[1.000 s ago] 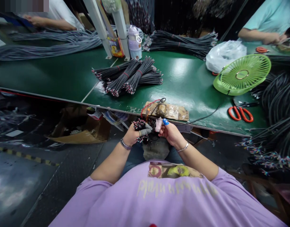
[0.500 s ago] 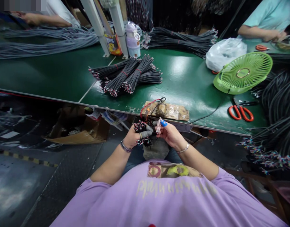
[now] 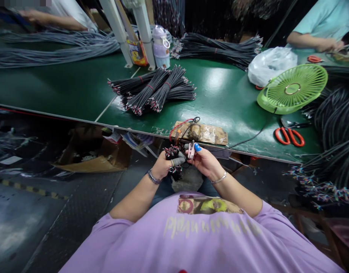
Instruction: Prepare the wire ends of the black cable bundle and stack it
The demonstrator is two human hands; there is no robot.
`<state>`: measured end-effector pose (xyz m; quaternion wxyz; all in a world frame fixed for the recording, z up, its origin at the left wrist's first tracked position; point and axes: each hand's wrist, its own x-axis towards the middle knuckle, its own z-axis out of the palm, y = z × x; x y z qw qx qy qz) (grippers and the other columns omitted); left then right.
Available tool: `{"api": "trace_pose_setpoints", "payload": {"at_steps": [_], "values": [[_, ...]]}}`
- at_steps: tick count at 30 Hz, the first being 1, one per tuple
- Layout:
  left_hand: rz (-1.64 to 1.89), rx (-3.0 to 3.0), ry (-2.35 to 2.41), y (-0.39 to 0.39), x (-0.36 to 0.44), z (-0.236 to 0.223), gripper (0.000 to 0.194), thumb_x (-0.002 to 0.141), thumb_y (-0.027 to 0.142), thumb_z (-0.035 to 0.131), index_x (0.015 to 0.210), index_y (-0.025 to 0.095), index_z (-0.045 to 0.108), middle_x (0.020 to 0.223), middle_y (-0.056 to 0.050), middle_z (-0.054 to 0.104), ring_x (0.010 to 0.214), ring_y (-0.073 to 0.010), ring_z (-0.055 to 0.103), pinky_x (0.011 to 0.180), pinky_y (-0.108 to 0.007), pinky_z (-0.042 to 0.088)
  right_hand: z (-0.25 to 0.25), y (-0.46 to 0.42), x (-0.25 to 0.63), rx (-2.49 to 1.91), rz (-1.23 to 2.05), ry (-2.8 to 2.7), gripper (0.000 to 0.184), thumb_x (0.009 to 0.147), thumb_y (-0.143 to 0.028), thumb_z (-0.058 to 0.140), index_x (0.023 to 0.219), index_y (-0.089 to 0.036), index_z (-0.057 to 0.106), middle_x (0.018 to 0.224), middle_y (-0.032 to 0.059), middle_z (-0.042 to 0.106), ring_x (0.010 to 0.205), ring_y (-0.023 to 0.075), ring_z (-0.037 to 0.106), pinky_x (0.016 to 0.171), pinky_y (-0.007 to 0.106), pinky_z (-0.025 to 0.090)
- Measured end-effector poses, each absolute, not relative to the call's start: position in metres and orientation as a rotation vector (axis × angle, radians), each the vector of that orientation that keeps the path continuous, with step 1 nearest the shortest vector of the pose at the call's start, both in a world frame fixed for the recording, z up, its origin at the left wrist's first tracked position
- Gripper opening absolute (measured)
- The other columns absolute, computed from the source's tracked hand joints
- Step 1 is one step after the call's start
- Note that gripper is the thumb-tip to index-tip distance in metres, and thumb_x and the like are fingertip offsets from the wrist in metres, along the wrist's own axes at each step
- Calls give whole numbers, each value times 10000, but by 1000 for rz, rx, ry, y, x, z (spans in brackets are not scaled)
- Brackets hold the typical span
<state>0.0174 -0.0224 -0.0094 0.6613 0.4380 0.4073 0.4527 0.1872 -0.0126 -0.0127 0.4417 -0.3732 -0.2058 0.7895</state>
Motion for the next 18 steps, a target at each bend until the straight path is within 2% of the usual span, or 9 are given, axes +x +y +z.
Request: {"api": "trace_pose_setpoints", "payload": {"at_steps": [4, 7, 10, 15, 18], "values": [[1027, 964, 904, -23, 19, -9, 229, 571, 265, 804, 691, 115, 678, 626, -10, 646, 519, -95, 541, 541, -232, 439, -17, -16, 187, -933, 1984, -490, 335, 812, -508, 583, 889, -185, 629, 826, 50, 706, 665, 123, 636, 607, 237, 527], [1024, 973, 901, -25, 18, -9, 228, 577, 262, 802, 703, 117, 680, 639, -11, 652, 527, -97, 546, 547, -234, 439, -21, -18, 189, -919, 2035, -483, 402, 846, -565, 489, 808, -181, 603, 834, 60, 701, 638, 113, 620, 602, 231, 523], [1011, 988, 922, -28, 16, -12, 229, 585, 268, 800, 706, 120, 674, 632, -7, 646, 532, -100, 545, 550, -234, 438, -23, -22, 193, -880, 2080, -441, 416, 868, -559, 449, 735, -186, 575, 823, 55, 698, 604, 102, 594, 581, 220, 511], [917, 1123, 907, -33, 14, -16, 240, 624, 292, 781, 736, 118, 659, 666, -10, 634, 586, -112, 554, 577, -231, 447, -23, -32, 198, -855, 2193, -444, 457, 902, -530, 397, 785, -157, 633, 800, 65, 706, 559, 95, 556, 553, 214, 502], [885, 1215, 920, -35, 13, -16, 249, 611, 292, 791, 727, 118, 657, 669, -5, 631, 606, -112, 547, 602, -230, 450, -26, -40, 200, -878, 2194, -544, 422, 889, -512, 444, 779, -149, 628, 782, 62, 707, 550, 91, 556, 561, 219, 508]]}}
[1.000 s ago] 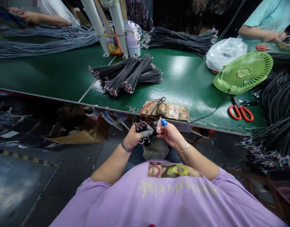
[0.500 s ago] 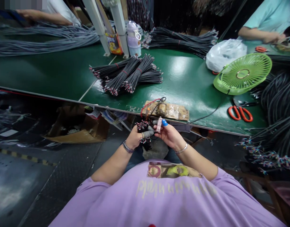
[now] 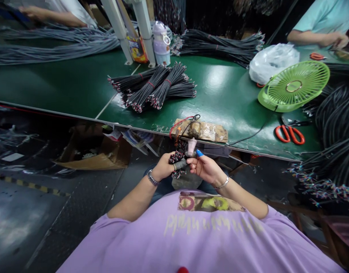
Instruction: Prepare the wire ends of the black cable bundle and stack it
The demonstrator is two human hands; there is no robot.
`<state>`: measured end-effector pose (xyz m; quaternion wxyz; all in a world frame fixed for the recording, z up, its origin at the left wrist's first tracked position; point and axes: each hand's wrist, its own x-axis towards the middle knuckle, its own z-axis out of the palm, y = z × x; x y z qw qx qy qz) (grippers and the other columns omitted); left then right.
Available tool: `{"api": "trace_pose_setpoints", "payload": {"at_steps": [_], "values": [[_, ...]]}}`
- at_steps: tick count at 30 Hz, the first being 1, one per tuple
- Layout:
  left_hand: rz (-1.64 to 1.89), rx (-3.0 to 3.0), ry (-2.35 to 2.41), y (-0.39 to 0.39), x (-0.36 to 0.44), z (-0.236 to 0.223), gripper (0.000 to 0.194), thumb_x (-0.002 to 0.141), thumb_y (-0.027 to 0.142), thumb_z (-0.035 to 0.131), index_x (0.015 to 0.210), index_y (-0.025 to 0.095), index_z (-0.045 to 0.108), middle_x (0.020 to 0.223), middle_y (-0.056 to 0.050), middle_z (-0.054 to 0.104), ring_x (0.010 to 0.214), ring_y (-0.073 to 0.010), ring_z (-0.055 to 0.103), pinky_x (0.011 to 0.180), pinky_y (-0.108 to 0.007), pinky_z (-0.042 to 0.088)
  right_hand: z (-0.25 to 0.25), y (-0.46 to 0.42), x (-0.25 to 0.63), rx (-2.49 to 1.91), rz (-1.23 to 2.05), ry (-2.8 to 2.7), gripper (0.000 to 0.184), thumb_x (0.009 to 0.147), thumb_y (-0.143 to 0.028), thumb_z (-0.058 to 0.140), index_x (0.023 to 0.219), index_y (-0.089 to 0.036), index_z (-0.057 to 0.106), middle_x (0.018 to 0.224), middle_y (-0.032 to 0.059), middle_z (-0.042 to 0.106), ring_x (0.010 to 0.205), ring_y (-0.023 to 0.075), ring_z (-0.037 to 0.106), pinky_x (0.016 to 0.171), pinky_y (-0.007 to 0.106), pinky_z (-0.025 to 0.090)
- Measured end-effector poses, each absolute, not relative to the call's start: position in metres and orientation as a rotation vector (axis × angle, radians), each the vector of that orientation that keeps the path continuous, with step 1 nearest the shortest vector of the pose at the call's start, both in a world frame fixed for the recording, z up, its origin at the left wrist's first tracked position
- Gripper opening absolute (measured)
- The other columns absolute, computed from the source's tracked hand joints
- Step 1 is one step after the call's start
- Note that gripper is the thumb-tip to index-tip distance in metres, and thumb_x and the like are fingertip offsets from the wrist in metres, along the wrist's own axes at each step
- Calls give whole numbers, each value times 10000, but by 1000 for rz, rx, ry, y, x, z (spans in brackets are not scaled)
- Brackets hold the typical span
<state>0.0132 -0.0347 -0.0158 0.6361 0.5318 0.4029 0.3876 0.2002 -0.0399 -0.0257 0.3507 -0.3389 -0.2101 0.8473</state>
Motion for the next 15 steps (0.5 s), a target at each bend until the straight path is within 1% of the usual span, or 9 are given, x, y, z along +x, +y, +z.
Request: {"api": "trace_pose_setpoints", "payload": {"at_steps": [3, 5, 7, 10, 12, 15], "values": [[873, 1215, 952, -37, 13, -16, 263, 617, 331, 783, 709, 114, 664, 647, -6, 636, 587, -116, 544, 599, -238, 451, -29, -47, 201, -897, 2154, -639, 301, 823, -467, 577, 799, -167, 594, 752, 39, 703, 520, 89, 547, 546, 234, 502], [858, 1190, 941, -40, 13, -17, 272, 628, 345, 775, 720, 110, 671, 659, -15, 646, 606, -128, 563, 613, -247, 461, -29, -50, 200, -930, 2081, -741, 260, 759, -415, 669, 804, -174, 581, 714, 15, 688, 481, 75, 506, 518, 225, 479], [824, 1168, 926, -42, 14, -20, 294, 615, 340, 782, 759, 102, 685, 682, -28, 660, 634, -143, 583, 633, -258, 473, -27, -51, 197, -982, 1934, -887, 260, 689, -353, 741, 809, -173, 595, 692, -5, 667, 494, 68, 492, 504, 203, 448], [772, 1167, 952, -44, 17, -23, 368, 560, 294, 814, 846, 93, 697, 718, -34, 675, 662, -154, 596, 651, -266, 481, -23, -50, 192, -1008, 1730, -1078, 304, 591, -286, 806, 802, -174, 618, 691, -26, 638, 588, 85, 535, 557, 199, 447], [742, 1179, 985, -45, 19, -23, 384, 542, 265, 821, 859, 88, 695, 717, -28, 674, 656, -149, 592, 643, -259, 481, -22, -49, 190, -991, 1664, -1136, 303, 573, -273, 813, 780, -174, 616, 689, -35, 626, 618, 92, 546, 607, 214, 459], [718, 1181, 1007, -48, 20, -21, 333, 554, 262, 811, 807, 84, 686, 679, -22, 663, 623, -137, 580, 612, -249, 478, -24, -49, 190, -991, 1608, -1150, 259, 610, -298, 790, 761, -169, 624, 694, -28, 630, 637, 101, 556, 645, 234, 467]]}}
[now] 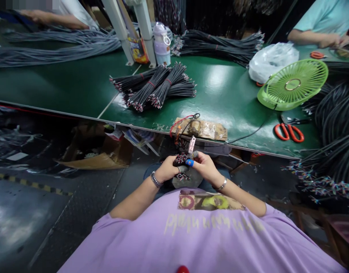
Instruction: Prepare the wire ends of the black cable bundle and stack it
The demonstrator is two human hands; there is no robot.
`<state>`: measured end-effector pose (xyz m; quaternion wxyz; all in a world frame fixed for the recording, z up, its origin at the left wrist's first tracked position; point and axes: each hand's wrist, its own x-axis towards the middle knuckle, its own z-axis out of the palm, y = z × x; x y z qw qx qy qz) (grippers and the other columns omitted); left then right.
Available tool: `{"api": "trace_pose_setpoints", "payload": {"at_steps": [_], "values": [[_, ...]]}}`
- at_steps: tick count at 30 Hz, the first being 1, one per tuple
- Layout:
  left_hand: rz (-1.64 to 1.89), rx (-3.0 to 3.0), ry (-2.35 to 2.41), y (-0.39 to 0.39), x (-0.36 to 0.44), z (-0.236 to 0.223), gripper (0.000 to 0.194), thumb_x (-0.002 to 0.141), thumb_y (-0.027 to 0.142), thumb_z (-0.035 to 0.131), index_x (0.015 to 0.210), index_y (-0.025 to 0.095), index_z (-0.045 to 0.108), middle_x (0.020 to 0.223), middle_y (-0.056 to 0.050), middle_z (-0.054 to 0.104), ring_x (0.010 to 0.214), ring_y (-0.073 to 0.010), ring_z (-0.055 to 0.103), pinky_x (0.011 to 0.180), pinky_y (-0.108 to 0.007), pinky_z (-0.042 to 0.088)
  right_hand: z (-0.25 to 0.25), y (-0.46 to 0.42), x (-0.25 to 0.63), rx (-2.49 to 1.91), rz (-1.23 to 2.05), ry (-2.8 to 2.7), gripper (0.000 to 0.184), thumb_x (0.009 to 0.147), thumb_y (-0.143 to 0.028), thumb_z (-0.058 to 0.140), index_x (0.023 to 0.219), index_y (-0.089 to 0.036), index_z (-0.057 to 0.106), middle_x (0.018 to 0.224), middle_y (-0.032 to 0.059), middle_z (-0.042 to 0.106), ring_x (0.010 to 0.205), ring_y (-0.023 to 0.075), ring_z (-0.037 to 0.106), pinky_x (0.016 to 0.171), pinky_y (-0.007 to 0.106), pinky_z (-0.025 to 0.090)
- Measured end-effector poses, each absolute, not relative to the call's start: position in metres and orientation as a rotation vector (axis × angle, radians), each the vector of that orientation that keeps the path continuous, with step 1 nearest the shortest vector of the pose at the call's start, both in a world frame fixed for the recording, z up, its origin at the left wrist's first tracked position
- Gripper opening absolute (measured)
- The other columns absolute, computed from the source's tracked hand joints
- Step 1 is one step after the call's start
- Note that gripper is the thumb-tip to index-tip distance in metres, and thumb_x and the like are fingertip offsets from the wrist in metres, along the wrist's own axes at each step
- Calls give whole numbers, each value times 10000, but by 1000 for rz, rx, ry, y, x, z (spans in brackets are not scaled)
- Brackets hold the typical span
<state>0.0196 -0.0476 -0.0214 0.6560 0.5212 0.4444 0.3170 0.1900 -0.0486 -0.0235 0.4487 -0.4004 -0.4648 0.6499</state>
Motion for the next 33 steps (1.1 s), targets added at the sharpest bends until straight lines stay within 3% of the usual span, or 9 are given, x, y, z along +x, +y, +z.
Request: {"api": "trace_pose_setpoints", "payload": {"at_steps": [7, 15, 19, 24, 33], "values": [[793, 1070, 987, -52, 16, -18, 290, 638, 354, 765, 724, 104, 646, 624, -26, 651, 545, -117, 579, 535, -227, 462, -25, -50, 197, -960, 1666, -1180, 250, 620, -351, 780, 757, -170, 677, 675, -1, 665, 660, 129, 593, 684, 275, 486], [728, 1250, 1053, -48, 17, -9, 305, 605, 351, 784, 686, 101, 630, 586, -6, 626, 495, -96, 529, 478, -208, 430, -28, -52, 196, -943, 1655, -1168, 208, 637, -296, 772, 798, -181, 712, 749, 6, 694, 688, 124, 606, 706, 262, 486], [841, 1275, 1063, -50, 19, -8, 276, 636, 342, 758, 706, 114, 620, 618, 2, 625, 541, -99, 539, 536, -217, 452, -30, -52, 199, -930, 1775, -1016, 197, 661, -242, 747, 835, -160, 705, 750, 17, 700, 598, 92, 582, 613, 225, 486], [920, 1414, 1122, -53, 20, -4, 199, 677, 290, 709, 714, 117, 618, 668, -11, 628, 599, -107, 543, 579, -220, 455, -30, -51, 204, -768, 2033, -690, 243, 728, -339, 695, 850, -130, 671, 756, 66, 717, 585, 119, 636, 615, 274, 552], [966, 1508, 1178, -56, 20, -5, 156, 697, 263, 678, 720, 124, 612, 654, -5, 603, 586, -100, 518, 573, -214, 448, -29, -52, 203, -740, 2093, -602, 278, 650, -298, 794, 824, -124, 664, 756, 64, 730, 594, 125, 676, 590, 238, 576]]}}
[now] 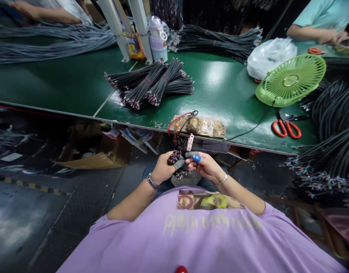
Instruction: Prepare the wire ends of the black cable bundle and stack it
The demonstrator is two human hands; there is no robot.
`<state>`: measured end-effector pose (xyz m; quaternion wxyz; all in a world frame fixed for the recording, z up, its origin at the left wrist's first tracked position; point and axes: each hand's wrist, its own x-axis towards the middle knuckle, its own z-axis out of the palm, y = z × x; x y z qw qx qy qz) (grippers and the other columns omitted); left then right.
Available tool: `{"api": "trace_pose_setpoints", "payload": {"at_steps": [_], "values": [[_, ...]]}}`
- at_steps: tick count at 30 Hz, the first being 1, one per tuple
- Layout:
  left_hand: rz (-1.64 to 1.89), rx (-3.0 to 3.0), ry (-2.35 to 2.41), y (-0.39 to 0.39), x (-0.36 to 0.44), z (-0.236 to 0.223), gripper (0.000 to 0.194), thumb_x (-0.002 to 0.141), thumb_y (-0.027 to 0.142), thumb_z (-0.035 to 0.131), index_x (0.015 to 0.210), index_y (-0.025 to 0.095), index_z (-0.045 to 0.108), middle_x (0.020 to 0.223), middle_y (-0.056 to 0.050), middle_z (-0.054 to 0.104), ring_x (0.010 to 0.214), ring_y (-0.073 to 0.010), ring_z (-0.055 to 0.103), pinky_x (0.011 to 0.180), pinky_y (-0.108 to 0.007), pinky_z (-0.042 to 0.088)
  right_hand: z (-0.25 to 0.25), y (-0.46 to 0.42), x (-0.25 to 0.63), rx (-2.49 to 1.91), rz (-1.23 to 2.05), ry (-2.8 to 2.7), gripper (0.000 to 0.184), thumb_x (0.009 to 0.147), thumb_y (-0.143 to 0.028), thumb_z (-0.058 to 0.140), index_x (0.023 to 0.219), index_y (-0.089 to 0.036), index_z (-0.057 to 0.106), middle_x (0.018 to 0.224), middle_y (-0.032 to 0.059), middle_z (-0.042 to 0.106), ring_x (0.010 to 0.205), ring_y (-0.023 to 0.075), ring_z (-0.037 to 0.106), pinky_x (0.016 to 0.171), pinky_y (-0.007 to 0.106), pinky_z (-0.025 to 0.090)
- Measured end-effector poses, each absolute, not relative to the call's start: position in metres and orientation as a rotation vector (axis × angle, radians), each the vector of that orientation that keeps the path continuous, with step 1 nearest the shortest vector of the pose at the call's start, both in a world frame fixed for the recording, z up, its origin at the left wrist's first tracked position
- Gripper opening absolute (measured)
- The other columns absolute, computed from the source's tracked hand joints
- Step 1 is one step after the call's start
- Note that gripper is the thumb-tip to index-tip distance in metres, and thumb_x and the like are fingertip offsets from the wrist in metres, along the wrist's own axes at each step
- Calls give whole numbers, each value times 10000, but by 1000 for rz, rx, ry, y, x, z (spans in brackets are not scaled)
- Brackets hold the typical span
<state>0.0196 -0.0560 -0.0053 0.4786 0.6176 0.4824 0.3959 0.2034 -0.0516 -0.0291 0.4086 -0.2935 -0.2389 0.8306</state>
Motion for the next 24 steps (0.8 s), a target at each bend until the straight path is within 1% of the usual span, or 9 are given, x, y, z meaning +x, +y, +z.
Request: {"api": "trace_pose_setpoints", "payload": {"at_steps": [6, 11, 16, 20, 24], "values": [[959, 1438, 1143, -56, 19, -8, 177, 682, 265, 706, 727, 120, 615, 651, -4, 607, 588, -101, 527, 573, -213, 451, -33, -53, 203, -748, 2085, -601, 267, 664, -295, 788, 826, -123, 665, 784, 63, 734, 597, 118, 678, 599, 234, 579], [889, 1271, 1056, -55, 18, -9, 244, 669, 322, 731, 726, 115, 616, 637, -7, 617, 559, -104, 544, 551, -221, 458, -33, -52, 202, -772, 2091, -597, 281, 661, -306, 786, 833, -125, 657, 795, 65, 734, 591, 119, 672, 592, 242, 576], [873, 1255, 1035, -53, 19, -6, 282, 656, 361, 740, 694, 115, 608, 619, -5, 611, 552, -105, 541, 548, -223, 456, -33, -51, 203, -794, 2104, -599, 293, 667, -319, 778, 850, -126, 654, 793, 72, 734, 585, 124, 675, 582, 242, 574], [886, 1252, 1021, -52, 18, -6, 289, 666, 374, 732, 672, 115, 604, 596, 3, 596, 542, -100, 526, 554, -225, 447, -34, -50, 202, -801, 2106, -586, 294, 655, -314, 788, 841, -130, 653, 806, 72, 734, 586, 120, 670, 579, 241, 573], [893, 1255, 1037, -51, 16, -11, 273, 675, 362, 729, 689, 115, 614, 619, 4, 608, 551, -96, 526, 572, -226, 448, -34, -51, 200, -809, 2066, -613, 286, 656, -319, 789, 829, -135, 656, 807, 67, 731, 590, 111, 664, 583, 232, 570]]}}
